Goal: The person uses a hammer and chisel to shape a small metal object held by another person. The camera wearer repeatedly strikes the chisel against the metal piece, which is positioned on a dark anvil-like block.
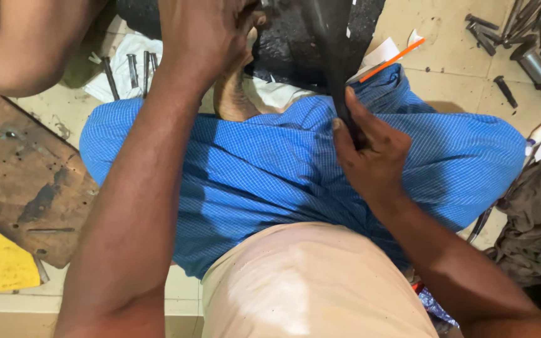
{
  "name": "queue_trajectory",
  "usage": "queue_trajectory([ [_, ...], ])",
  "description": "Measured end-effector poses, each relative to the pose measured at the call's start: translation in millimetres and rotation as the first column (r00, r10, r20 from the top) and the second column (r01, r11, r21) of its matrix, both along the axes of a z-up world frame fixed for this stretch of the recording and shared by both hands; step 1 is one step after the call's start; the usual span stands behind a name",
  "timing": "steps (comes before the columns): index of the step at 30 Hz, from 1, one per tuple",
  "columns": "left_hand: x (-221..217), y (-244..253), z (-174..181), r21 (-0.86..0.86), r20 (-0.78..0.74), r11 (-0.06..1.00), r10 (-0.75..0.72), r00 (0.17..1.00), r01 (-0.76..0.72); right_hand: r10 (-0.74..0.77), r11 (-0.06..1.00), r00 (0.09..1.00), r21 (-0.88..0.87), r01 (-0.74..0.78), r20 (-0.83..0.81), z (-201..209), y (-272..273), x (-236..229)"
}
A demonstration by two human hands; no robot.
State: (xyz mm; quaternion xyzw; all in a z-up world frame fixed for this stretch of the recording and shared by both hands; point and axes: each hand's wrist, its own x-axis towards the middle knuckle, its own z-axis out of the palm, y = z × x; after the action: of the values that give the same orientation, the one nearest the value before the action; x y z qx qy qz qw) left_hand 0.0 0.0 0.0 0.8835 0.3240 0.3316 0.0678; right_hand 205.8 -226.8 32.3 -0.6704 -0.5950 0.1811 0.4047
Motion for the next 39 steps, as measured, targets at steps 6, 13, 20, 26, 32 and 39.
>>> queue_trajectory([
  [6, -32, -8, 16, -0.478, 0.452, 0.875, 0.319, 0.833, -0.075, -0.095, 0.989, 0.876, 0.056, 0.137, -0.472, -6, -19, 0],
  [13, -38, -15, 1, -0.483, 0.541, 0.875, 0.263, 0.799, 0.039, -0.097, 0.983, 0.956, -0.177, 0.048, -0.276, 23, -3, 16],
  [20, -26, -17, -13, -0.464, 0.545, 0.886, 0.267, 0.794, 0.021, 0.007, 0.962, 0.989, -0.27, -0.047, -0.147, 58, 18, 14],
  [26, -25, -19, -15, -0.459, 0.526, 0.888, 0.266, 0.808, 0.006, 0.115, 0.989, 0.993, -0.093, -0.118, -0.031, 77, 14, 29],
  [32, -23, -21, -13, -0.374, 0.531, 0.927, 0.216, 0.819, -0.002, 0.132, 0.976, 0.99, 0.168, -0.137, 0.04, 60, 17, 14],
  [39, -21, -13, -3, -0.204, 0.352, 0.977, 0.138, 0.926, -0.068, 0.133, 0.989, 0.932, 0.019, -0.147, 0.338, 51, 25, 1],
])
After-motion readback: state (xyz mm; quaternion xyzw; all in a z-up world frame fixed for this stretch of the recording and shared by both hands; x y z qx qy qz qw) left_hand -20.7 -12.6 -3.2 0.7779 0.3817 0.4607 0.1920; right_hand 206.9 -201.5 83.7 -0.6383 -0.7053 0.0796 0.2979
